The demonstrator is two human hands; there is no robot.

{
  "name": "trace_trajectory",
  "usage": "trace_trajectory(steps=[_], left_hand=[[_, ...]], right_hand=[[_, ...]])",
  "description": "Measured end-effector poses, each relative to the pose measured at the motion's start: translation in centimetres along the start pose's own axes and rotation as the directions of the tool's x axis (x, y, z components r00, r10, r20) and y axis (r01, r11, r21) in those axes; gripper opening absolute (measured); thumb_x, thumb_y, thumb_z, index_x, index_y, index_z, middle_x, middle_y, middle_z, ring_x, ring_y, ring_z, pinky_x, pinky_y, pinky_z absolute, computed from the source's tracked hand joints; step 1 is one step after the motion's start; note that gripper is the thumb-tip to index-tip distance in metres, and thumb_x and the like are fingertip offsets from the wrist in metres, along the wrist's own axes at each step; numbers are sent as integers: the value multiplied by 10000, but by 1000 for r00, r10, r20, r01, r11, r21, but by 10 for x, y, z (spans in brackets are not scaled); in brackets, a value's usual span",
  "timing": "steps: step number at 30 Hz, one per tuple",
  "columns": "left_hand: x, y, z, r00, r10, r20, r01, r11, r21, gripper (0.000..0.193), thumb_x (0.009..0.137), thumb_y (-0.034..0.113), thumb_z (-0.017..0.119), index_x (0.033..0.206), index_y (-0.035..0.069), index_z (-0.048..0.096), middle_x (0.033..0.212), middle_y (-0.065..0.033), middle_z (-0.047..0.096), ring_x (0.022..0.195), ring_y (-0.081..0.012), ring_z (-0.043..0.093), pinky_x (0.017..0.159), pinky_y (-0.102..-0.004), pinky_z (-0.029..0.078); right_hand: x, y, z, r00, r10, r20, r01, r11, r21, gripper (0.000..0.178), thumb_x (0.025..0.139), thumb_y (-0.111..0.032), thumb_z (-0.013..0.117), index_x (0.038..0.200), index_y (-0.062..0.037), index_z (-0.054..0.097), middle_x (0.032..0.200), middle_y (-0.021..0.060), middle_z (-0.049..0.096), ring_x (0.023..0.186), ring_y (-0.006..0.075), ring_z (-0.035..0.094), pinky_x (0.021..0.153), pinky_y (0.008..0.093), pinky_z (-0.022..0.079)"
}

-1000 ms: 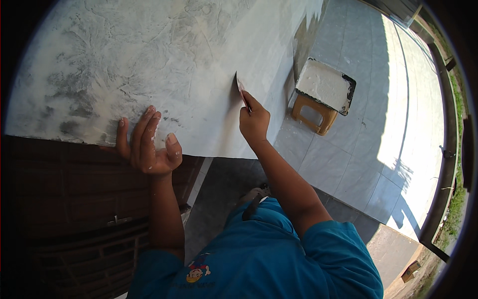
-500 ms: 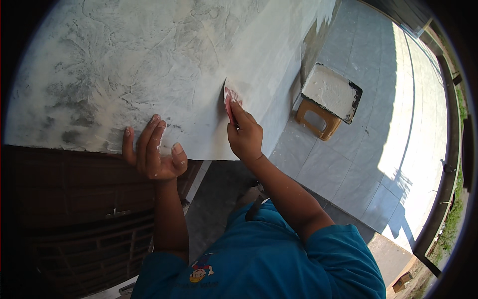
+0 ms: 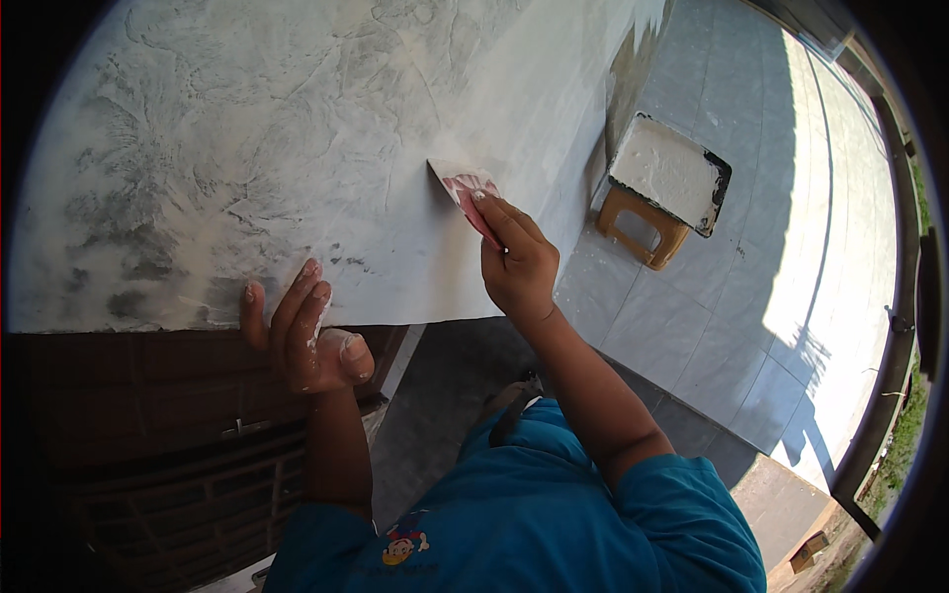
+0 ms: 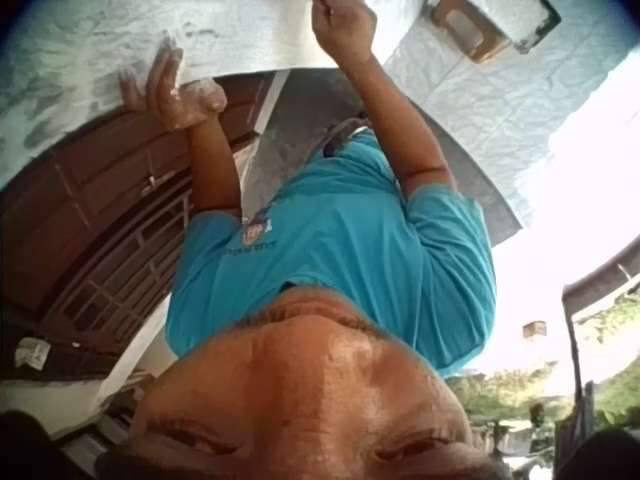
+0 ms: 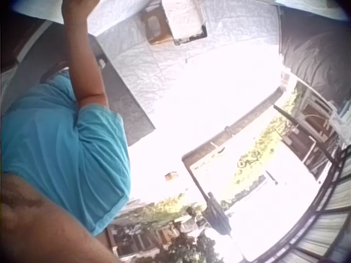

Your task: The person is seen patching and smoothing putty or plaster onto a wall using a spreader tool.

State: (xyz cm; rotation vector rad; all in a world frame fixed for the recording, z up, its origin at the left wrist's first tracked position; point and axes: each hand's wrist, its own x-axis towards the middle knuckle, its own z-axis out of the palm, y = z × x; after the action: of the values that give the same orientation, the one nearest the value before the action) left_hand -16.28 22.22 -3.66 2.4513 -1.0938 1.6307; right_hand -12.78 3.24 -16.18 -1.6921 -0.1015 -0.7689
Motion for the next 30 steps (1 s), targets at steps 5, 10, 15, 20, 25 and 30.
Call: trace_trajectory(steps=[5,10,15,20,25,30], left_hand=[[0,-2,7,993,27,-117,-38,995,-96,515,934,336,311,995,-80,608,885,-221,696,963,-321,669,1135,-538,257],[1,-1,4,997,15,-74,-17,999,-27,514,943,335,314,995,-79,614,905,-226,701,952,-320,675,1132,-525,266],[9,1,7,998,33,-54,-35,999,-31,502,950,327,326,996,-79,619,915,-220,708,957,-310,668,1124,-496,284],[8,0,5,998,27,-61,-30,999,-37,512,960,332,321,1002,-82,618,923,-222,709,977,-303,657,1124,-487,279],[8,0,3,997,11,-72,-16,998,-62,515,956,339,330,1005,-85,616,935,-222,709,1032,-309,632,1129,-477,275],[16,11,7,998,-28,-50,25,998,-54,534,942,363,352,1005,-86,635,962,-207,712,1118,-314,579,1132,-472,270]], right_hand=[[-54,-20,26,990,60,126,-66,997,46,502,719,62,665,1206,-59,653,1195,159,657,1098,318,641,923,351,524],[-53,-11,-22,951,221,217,-250,961,116,421,749,86,574,1119,-65,706,1003,159,711,915,240,708,812,302,542],[-6,-24,15,977,204,-68,-201,978,48,438,791,42,592,1211,-66,659,1092,163,687,960,234,691,828,307,530],[-92,-38,16,980,99,175,-105,994,29,465,754,59,636,1198,-74,669,1157,168,672,1076,296,662,926,347,524],[-22,-20,-13,950,300,-83,-293,952,87,410,796,63,500,1144,-31,694,961,166,724,721,101,661,644,228,488],[-55,-32,38,999,29,45,-28,999,-14,526,790,27,619,1303,-89,595,1229,167,637,1153,303,615,967,388,499]])
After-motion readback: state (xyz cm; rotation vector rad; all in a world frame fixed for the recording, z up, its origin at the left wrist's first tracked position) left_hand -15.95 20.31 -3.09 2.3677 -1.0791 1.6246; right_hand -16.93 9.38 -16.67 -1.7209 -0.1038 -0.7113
